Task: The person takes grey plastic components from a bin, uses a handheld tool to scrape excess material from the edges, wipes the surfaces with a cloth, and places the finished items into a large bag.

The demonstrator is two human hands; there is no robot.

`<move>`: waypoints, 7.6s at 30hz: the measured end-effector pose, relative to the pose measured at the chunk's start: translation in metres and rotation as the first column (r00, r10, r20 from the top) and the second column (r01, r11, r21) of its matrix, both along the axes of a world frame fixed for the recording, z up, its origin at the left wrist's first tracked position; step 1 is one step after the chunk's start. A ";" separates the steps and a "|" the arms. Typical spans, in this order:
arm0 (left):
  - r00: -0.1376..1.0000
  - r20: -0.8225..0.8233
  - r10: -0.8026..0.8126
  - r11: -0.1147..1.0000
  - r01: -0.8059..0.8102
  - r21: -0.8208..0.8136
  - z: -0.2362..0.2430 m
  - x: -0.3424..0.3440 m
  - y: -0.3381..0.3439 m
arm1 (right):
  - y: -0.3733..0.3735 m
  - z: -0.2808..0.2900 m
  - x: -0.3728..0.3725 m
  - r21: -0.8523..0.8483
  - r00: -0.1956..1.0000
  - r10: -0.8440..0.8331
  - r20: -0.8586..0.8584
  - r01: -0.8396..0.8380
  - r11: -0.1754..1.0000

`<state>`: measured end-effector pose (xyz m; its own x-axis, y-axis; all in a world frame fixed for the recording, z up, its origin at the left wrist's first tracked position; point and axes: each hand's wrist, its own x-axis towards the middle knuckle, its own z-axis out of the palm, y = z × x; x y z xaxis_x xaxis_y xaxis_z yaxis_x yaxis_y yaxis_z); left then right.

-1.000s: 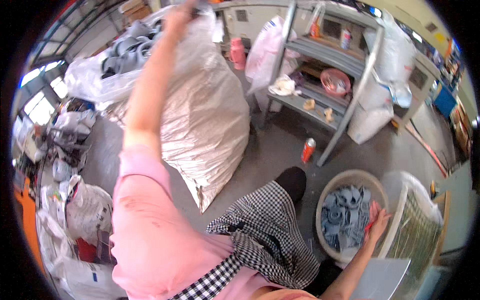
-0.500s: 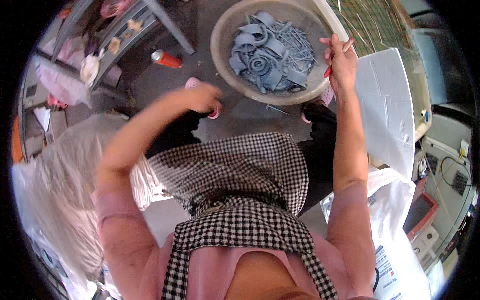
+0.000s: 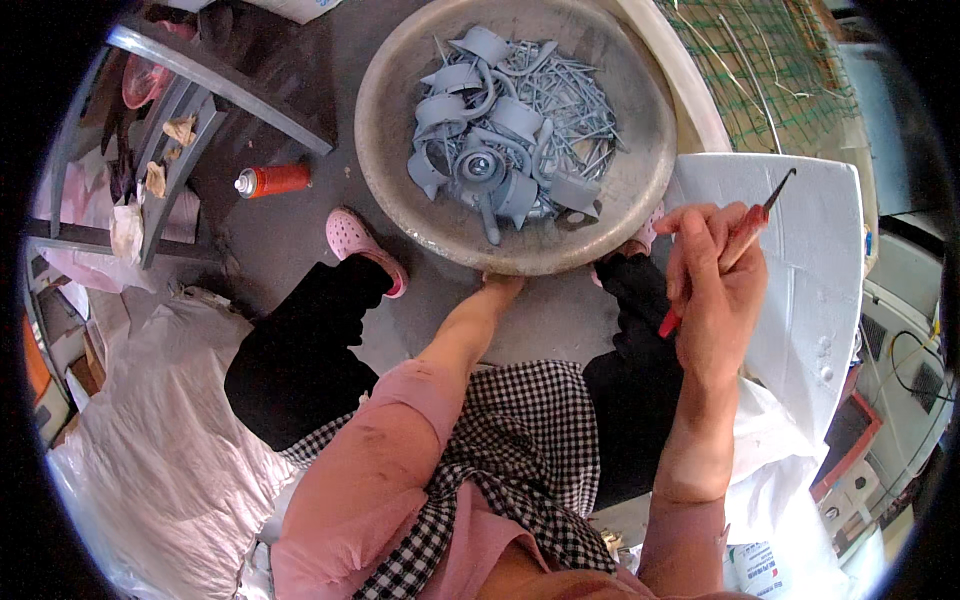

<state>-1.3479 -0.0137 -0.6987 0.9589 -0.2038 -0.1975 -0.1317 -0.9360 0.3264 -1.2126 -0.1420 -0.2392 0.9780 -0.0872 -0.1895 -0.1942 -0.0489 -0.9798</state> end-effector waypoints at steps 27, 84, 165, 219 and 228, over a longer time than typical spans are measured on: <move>0.939 0.092 0.331 0.934 -0.340 0.109 0.144 0.243 0.163 | -0.003 -0.003 0.012 0.060 0.995 -0.053 -0.083 0.059 0.996; 0.776 0.571 0.269 0.781 0.171 -0.601 0.461 0.104 0.087 | 0.042 -0.029 0.019 -0.022 0.989 0.131 0.072 -0.130 0.991; 0.738 0.554 0.385 0.795 0.040 -0.605 0.468 0.150 0.200 | 0.075 -0.034 0.033 -0.056 0.978 0.202 0.046 -0.200 0.978; 0.651 0.691 0.314 0.793 0.220 -0.568 0.527 0.099 0.065 | 0.048 -0.005 0.005 -0.162 0.800 0.269 0.537 -0.215 0.963; 0.757 0.587 0.287 0.782 0.169 -0.600 0.521 0.074 0.077 | 0.047 -0.020 0.011 0.165 0.923 0.150 0.356 -0.220 0.962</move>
<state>-1.2742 0.0634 -0.1776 0.8159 0.0068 0.5782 -0.4639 -0.5892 0.6615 -1.2018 -0.0947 -0.2591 0.9815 0.1061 0.1592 0.1425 0.1497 -0.9784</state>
